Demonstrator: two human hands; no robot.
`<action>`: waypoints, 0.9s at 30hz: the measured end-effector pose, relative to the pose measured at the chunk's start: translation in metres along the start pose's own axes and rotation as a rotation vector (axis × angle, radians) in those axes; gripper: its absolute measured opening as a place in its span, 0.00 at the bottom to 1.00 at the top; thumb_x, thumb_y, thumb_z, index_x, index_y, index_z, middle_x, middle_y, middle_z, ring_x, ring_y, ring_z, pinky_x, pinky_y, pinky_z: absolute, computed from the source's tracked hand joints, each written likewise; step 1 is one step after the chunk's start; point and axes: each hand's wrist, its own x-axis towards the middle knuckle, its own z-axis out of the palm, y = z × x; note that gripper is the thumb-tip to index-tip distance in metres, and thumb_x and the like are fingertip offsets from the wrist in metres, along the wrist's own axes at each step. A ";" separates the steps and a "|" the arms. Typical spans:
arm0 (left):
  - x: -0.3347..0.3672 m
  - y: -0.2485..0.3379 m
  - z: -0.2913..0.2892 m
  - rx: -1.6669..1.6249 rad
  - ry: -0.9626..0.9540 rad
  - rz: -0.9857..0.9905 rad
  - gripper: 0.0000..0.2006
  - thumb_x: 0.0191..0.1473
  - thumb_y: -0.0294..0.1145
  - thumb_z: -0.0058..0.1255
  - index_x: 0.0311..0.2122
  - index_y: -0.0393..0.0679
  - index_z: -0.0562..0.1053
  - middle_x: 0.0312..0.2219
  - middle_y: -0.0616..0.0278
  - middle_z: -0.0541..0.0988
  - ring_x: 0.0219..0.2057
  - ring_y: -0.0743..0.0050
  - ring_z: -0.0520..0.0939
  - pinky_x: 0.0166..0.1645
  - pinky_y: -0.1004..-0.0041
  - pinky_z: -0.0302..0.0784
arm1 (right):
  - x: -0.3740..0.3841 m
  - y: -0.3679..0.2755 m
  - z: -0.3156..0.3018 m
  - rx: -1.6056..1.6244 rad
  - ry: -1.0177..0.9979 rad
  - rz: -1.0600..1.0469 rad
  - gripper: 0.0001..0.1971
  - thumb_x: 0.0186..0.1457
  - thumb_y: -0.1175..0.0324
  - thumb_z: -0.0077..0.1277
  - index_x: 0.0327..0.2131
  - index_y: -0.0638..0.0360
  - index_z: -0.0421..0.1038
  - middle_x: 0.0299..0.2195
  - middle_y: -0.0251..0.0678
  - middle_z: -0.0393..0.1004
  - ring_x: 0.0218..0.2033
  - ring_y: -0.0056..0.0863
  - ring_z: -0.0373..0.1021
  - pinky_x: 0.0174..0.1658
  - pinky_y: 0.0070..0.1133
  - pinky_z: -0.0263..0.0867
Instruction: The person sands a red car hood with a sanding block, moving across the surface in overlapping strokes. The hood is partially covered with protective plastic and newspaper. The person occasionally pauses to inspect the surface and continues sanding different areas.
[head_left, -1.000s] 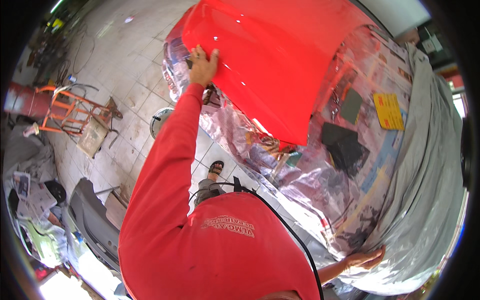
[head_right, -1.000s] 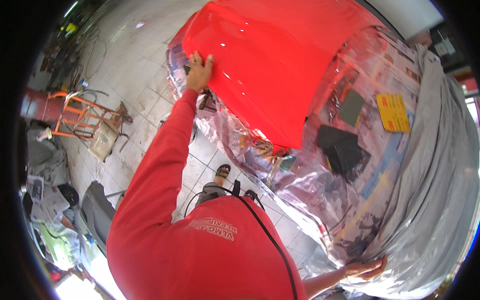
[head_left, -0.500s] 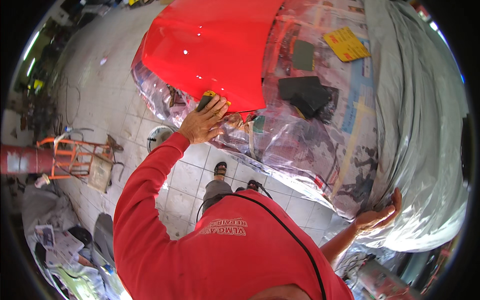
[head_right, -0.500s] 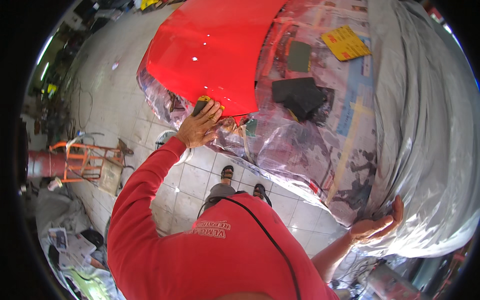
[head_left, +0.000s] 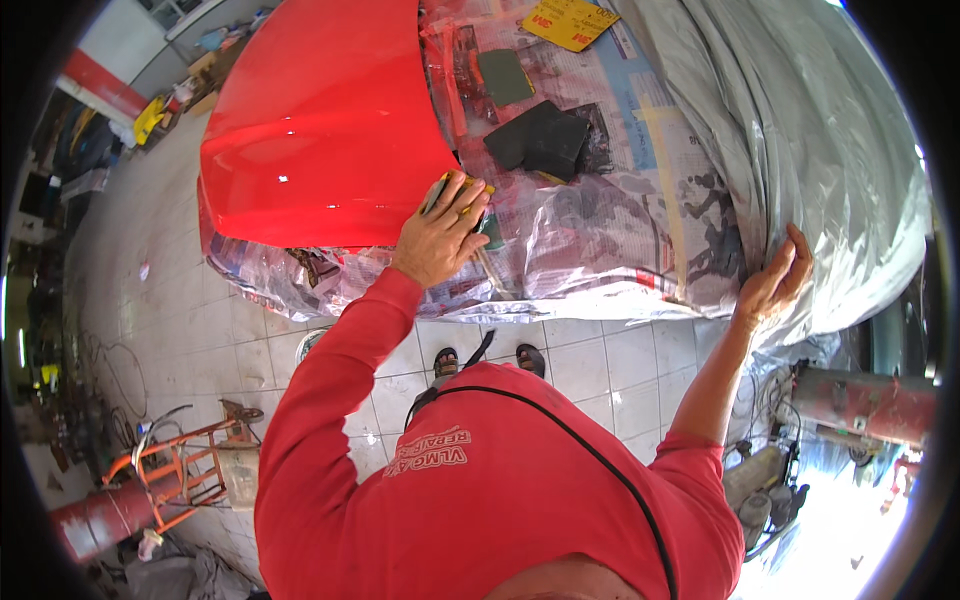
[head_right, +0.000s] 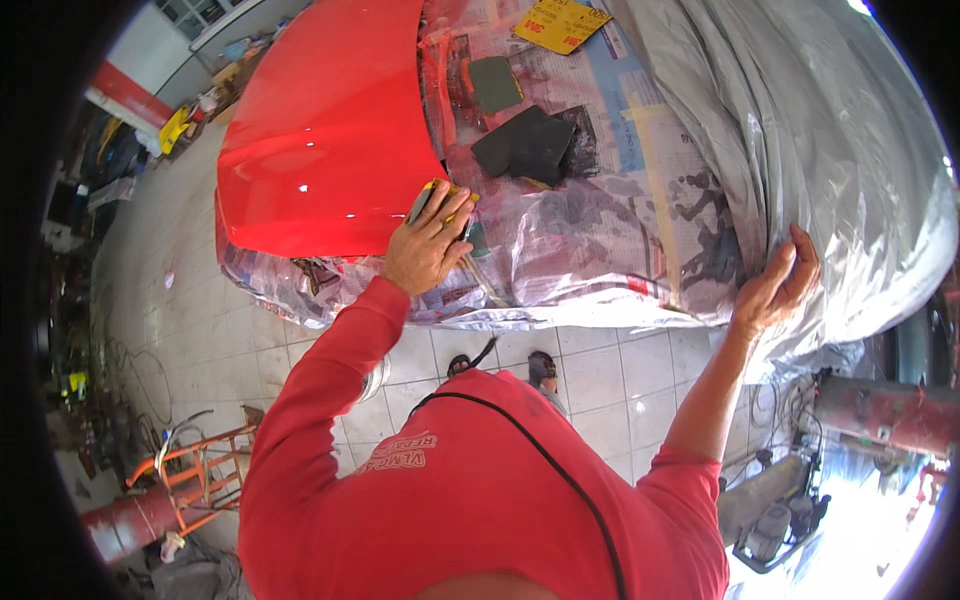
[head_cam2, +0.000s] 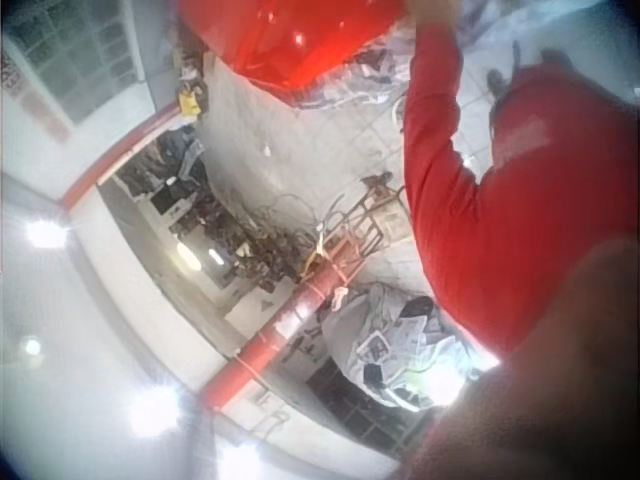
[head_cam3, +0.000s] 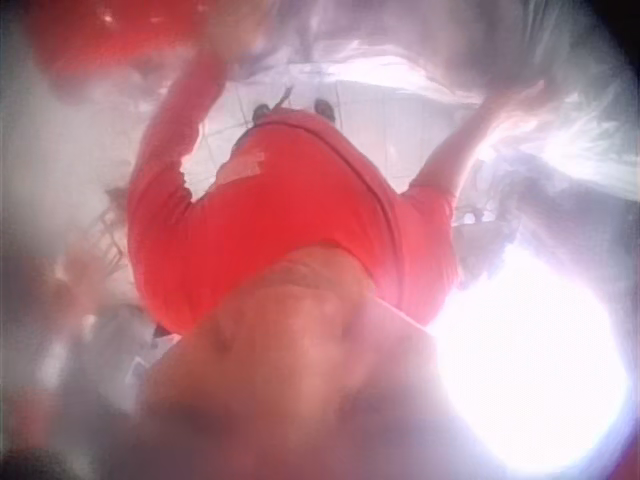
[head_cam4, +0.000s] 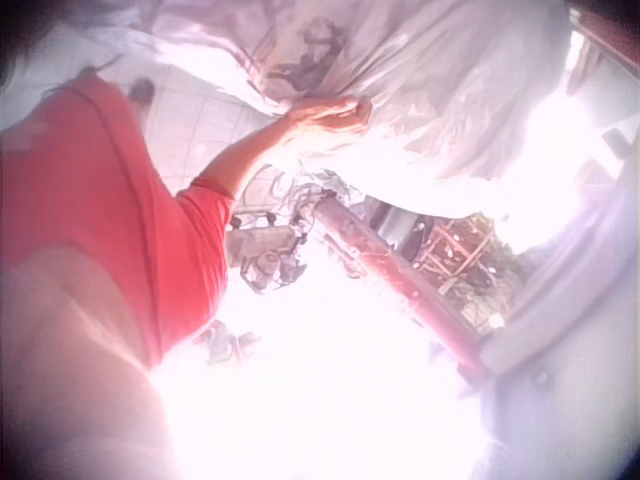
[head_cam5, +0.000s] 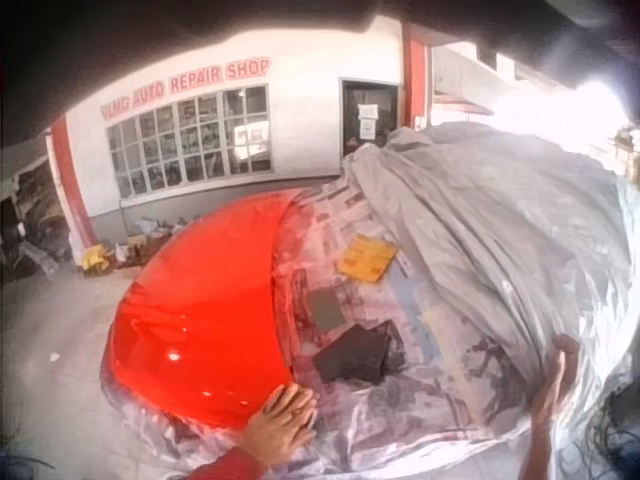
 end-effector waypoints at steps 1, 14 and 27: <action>-0.007 -0.006 -0.003 -0.024 -0.017 0.000 0.34 0.58 0.49 0.56 0.66 0.46 0.66 0.66 0.64 0.66 0.71 0.60 0.58 0.73 0.57 0.55 | -0.005 -0.012 -0.008 -0.062 0.005 -0.058 0.18 0.67 0.56 0.50 0.46 0.61 0.78 0.43 0.39 0.79 0.46 0.36 0.72 0.53 0.32 0.65; -0.002 -0.044 0.015 0.140 0.193 -0.519 0.34 0.64 0.55 0.47 0.64 0.38 0.67 0.64 0.45 0.68 0.68 0.49 0.64 0.73 0.54 0.53 | -0.087 -0.194 -0.001 0.343 -0.721 0.198 0.13 0.54 0.74 0.64 0.44 0.60 0.78 0.38 0.35 0.81 0.40 0.25 0.76 0.42 0.23 0.72; -0.073 -0.168 -0.015 0.007 0.261 -0.901 0.45 0.59 0.69 0.44 0.62 0.31 0.64 0.60 0.39 0.68 0.64 0.38 0.66 0.71 0.54 0.57 | -0.016 -0.201 0.181 0.201 -0.956 -0.638 0.24 0.48 0.66 0.67 0.50 0.57 0.75 0.50 0.41 0.77 0.53 0.44 0.72 0.56 0.38 0.67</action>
